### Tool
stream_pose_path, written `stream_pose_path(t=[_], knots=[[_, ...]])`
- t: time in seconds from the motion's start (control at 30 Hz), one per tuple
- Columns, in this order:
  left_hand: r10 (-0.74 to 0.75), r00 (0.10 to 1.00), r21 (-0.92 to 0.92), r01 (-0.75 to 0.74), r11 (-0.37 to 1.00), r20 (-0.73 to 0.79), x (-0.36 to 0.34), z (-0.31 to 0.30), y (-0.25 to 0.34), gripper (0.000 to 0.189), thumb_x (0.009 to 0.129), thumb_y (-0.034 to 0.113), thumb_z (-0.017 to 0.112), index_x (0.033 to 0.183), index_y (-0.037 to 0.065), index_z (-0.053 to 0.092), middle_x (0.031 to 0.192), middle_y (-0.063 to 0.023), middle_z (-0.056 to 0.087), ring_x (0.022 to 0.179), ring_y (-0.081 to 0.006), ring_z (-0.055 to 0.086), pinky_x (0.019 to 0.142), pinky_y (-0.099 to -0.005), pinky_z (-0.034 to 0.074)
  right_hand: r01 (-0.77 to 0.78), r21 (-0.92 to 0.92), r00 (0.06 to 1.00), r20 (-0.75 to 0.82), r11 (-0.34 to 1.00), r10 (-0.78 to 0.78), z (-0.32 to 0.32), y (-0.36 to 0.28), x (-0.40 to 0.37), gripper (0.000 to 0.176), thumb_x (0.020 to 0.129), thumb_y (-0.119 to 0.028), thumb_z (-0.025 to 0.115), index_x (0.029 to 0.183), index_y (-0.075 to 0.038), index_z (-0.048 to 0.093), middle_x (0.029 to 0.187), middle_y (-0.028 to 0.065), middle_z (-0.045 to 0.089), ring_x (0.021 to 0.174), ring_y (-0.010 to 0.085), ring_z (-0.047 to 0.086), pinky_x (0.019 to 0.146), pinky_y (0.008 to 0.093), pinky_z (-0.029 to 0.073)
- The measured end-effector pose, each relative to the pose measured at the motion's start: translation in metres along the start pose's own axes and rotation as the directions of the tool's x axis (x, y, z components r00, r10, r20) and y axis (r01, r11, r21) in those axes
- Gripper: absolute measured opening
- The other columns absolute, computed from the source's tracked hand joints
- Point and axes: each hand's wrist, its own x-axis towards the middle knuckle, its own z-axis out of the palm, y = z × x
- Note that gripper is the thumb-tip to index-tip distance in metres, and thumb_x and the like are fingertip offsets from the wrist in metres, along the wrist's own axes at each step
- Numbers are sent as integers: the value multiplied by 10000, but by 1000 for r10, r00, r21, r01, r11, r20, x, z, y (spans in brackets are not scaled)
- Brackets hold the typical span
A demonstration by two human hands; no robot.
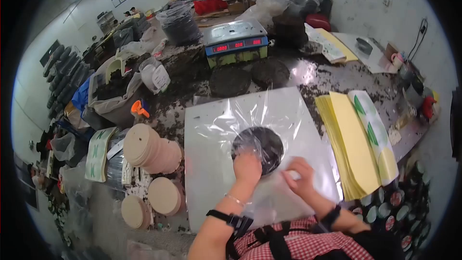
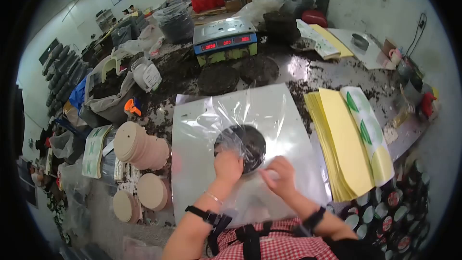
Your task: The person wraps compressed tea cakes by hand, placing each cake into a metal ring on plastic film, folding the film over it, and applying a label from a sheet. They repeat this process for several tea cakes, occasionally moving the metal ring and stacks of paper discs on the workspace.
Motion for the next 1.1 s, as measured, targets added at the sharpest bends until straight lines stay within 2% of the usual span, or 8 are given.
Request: stream_pose_path(t=[0.17, 0.23, 0.47, 0.67, 0.8, 0.9, 0.97, 1.1], knots=[[212, 928, -116, -257, 959, -306, 20, -2, 2, 293, 846, 254, 706, 1041, 44, 649, 1002, -163, 668, 1037, -335, 650, 798, -456, 543, -704, 543, 439, -173, 457, 882, 48, 64, 45, 672, 724, -165, 825, 1346, -48, 599, 1254, 175, 623, 1187, 354, 572, 1104, 421, 389], [31, 993, -245, -58, 968, -110, 48, -9, -9, 334, 883, 327, 671, 1048, 38, 647, 942, -159, 695, 962, -348, 685, 778, -466, 557, -574, -222, 760, 213, 788, 613, 47, 81, 74, 883, 718, -239, 838, 1505, -139, 452, 1485, 177, 445, 1345, 292, 468, 1106, 395, 397], [-42, 996, 23, 44, 999, -83, 47, 11, 14, 299, 912, 358, 620, 916, 62, 658, 907, -161, 724, 889, -316, 719, 717, -440, 581, -179, 295, 984, 37, 939, 175, 43, 10, 101, 429, 813, -88, 749, 1235, -91, 673, 1128, 147, 716, 1005, 304, 697, 886, 382, 561], [-343, 685, -496, -31, 868, -643, -26, -34, -21, 667, 782, 79, 796, 1369, -2, 490, 1193, -136, 653, 1101, -386, 603, 1046, -485, 444, -105, 2, 951, 294, 994, 100, 54, 4, 85, 347, 882, -66, 653, 1229, -61, 662, 1210, 163, 688, 1129, 321, 664, 954, 418, 544], [-488, 861, -951, 17, 310, -144, 38, -32, -50, 888, 773, 71, 814, 1513, 55, 322, 1237, -116, 632, 1144, -344, 569, 1111, -489, 402, -2, -131, 834, 546, 991, 74, 57, 5, 85, 412, 908, -88, 595, 1317, -40, 605, 1378, 181, 591, 1296, 335, 561, 1127, 442, 419], [39, 999, -924, -15, 383, 1, 50, -36, -49, 766, 757, 68, 810, 1450, 109, 486, 1255, -96, 624, 1200, -320, 540, 1147, -476, 389, -49, -91, 784, 614, 995, 95, 39, 14, 84, 423, 848, -118, 691, 1258, -37, 623, 1284, 183, 623, 1236, 345, 585, 1098, 454, 444], [507, 777, -320, -621, 715, -373, 36, -32, -53, 521, 723, 67, 790, 1229, 106, 671, 1208, -80, 653, 1147, -283, 580, 1116, -453, 443, -81, 183, 929, 370, 980, 8, 36, 28, 58, 462, 753, -153, 808, 1169, -46, 639, 1244, 167, 622, 1190, 349, 590, 1037, 466, 485], [583, 796, -388, -594, 704, -160, 43, -39, -47, 268, 746, 54, 668, 1013, 54, 697, 1229, -105, 654, 1210, -243, 602, 1055, -416, 502, -183, 267, 975, 170, 946, 141, 35, 16, 78, 614, 721, -193, 838, 1259, -53, 578, 1281, 195, 597, 1185, 362, 590, 1021, 466, 494]])
